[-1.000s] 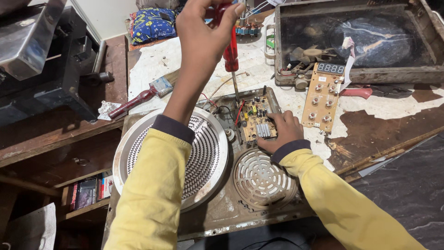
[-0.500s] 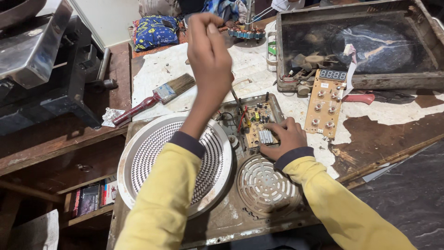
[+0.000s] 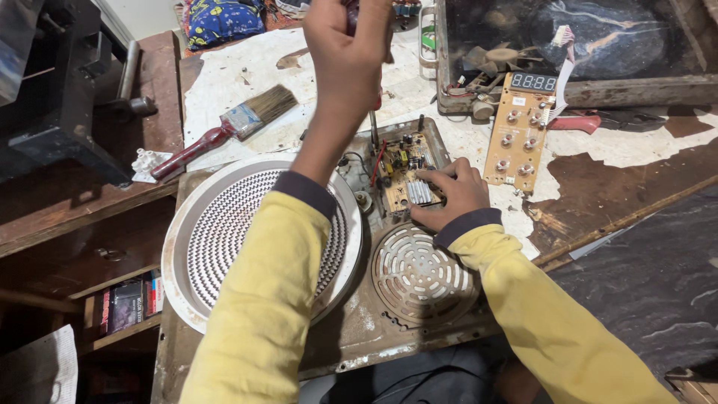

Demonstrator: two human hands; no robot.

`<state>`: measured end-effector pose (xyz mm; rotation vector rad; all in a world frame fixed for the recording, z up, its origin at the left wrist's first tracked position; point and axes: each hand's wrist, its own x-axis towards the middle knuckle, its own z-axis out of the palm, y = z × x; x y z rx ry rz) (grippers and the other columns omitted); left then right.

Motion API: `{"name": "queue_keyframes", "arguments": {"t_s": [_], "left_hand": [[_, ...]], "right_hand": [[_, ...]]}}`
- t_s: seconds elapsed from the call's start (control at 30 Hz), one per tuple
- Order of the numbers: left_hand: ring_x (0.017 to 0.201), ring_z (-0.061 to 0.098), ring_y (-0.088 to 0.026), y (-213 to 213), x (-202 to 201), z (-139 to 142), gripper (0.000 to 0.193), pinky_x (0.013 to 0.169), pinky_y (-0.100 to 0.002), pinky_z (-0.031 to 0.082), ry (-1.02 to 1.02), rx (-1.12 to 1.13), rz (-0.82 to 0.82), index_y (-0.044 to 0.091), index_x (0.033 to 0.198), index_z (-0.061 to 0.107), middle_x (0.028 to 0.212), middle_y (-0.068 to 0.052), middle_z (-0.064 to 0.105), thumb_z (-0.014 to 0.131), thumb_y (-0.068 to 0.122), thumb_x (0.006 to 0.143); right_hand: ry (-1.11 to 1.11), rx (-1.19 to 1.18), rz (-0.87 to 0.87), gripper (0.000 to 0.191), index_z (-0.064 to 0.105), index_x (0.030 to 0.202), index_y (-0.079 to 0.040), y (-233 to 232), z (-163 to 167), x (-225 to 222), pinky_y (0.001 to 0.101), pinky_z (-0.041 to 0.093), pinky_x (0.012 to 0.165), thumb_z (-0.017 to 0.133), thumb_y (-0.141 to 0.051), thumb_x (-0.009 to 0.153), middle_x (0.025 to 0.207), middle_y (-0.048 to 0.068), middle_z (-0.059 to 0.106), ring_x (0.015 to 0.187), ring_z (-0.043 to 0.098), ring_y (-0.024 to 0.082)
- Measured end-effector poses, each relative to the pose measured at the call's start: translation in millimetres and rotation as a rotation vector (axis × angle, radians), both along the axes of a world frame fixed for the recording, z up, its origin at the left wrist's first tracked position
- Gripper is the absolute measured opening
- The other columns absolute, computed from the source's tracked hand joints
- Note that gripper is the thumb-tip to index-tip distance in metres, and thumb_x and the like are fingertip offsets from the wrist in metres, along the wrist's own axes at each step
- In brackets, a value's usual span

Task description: The person uses a red-handled screwdriver to tighten screws on a circuit board inside a disassembled appliance. They then pick up a control panel with a digital display and buttons, align it over the board, and secure it with additional screws.

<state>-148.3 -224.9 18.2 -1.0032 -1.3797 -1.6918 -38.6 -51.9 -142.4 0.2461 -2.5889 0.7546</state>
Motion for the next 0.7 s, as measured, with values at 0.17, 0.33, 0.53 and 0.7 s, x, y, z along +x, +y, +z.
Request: {"name": "queue_keyframes", "arguments": {"t_s": [0.17,0.33,0.53,0.7], "left_hand": [[0.074,0.043,-0.007,21,17,-1,0.028,0.069,-0.026,0.039,0.144,0.166,0.500,0.008,0.106,0.051,0.087,0.000,0.048,0.045,0.029,0.123],[0.062,0.041,-0.004,20,26,0,0.023,0.057,-0.021,0.035,0.063,0.214,0.394,0.008,0.113,0.047,0.075,0.002,0.047,0.047,0.030,0.118],[0.049,0.044,-0.004,-7,16,6,0.026,0.045,-0.021,0.037,-0.014,-0.062,-0.283,0.008,0.104,0.051,0.064,0.002,0.046,0.048,0.030,0.117],[0.056,0.039,-0.007,2,6,5,0.030,0.051,-0.023,0.033,-0.050,-0.030,-0.037,0.005,0.102,0.052,0.069,0.001,0.047,0.052,0.031,0.117]], "right_hand": [[0.025,0.003,0.009,0.055,0.076,0.115,-0.023,-3,3,0,0.0462,0.044,0.095,0.085,-0.040,0.064,0.107,0.012,0.055,0.107,0.054,0.033],[0.022,0.002,0.008,0.055,0.077,0.114,-0.024,-4,5,2,0.0457,0.044,0.095,0.085,-0.040,0.062,0.105,0.011,0.054,0.106,0.054,0.032],[-0.032,-0.002,-0.004,0.056,0.077,0.114,-0.023,-4,5,1,0.0444,0.044,0.092,0.084,-0.041,0.061,0.104,0.010,0.054,0.102,0.053,0.032],[0.004,0.003,-0.010,0.056,0.077,0.114,-0.022,-5,6,2,0.0442,0.043,0.093,0.084,-0.040,0.062,0.103,0.010,0.054,0.103,0.054,0.032]]}}
